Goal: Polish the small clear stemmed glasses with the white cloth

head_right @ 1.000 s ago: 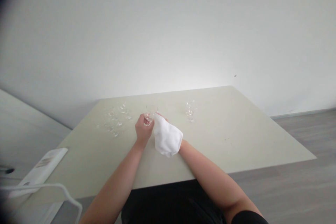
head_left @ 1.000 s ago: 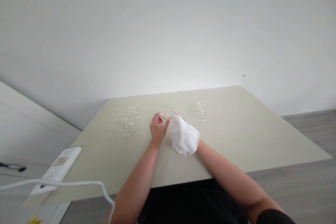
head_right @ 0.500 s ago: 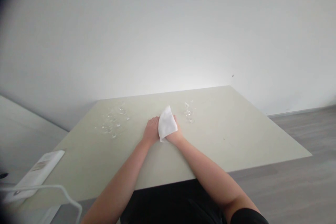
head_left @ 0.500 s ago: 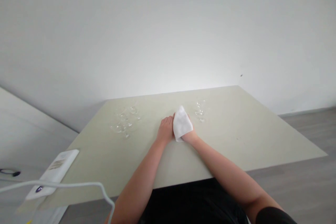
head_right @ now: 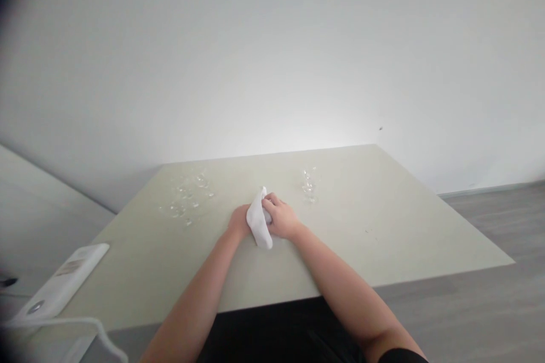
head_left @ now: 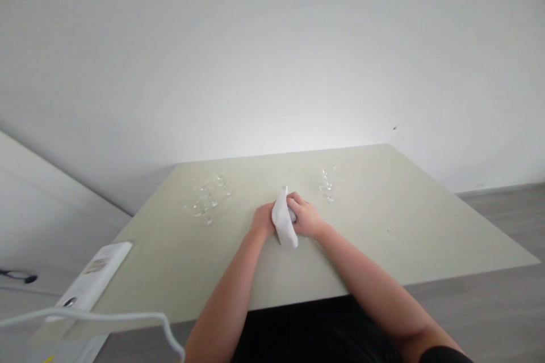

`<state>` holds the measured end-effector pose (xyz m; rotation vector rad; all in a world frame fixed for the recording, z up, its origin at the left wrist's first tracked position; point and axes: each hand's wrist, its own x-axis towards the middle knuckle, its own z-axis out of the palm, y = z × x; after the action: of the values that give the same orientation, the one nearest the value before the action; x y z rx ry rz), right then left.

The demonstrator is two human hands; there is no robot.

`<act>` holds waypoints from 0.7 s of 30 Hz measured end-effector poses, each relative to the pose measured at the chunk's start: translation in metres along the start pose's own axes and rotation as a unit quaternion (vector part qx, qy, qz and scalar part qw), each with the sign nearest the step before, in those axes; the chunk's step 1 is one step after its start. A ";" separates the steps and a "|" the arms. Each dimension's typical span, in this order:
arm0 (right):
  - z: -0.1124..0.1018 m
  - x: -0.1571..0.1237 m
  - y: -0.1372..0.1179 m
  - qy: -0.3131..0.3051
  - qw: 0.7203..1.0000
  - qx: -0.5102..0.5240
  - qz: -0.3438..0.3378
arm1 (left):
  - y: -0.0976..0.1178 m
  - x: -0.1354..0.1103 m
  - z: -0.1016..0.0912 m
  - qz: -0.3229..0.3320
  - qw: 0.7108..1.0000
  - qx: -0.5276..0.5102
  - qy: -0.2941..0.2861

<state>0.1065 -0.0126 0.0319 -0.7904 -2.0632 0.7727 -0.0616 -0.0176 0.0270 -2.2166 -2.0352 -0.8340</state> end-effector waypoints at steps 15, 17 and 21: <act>-0.020 0.002 -0.017 -0.055 0.996 0.012 -0.069 | 0.007 0.000 -0.010 0.036 0.990 0.083 -0.110; -0.014 0.003 -0.019 -0.023 0.998 0.009 -0.062 | 0.006 0.003 -0.014 0.066 0.993 0.079 -0.054; 0.009 0.008 -0.009 0.118 0.974 0.154 0.118 | 0.011 0.002 -0.020 0.139 0.980 0.125 0.074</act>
<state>0.0924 -0.0141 0.0375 -0.9098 -1.6070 1.0466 -0.0586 -0.0245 0.0493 -2.1571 -1.6154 -0.6540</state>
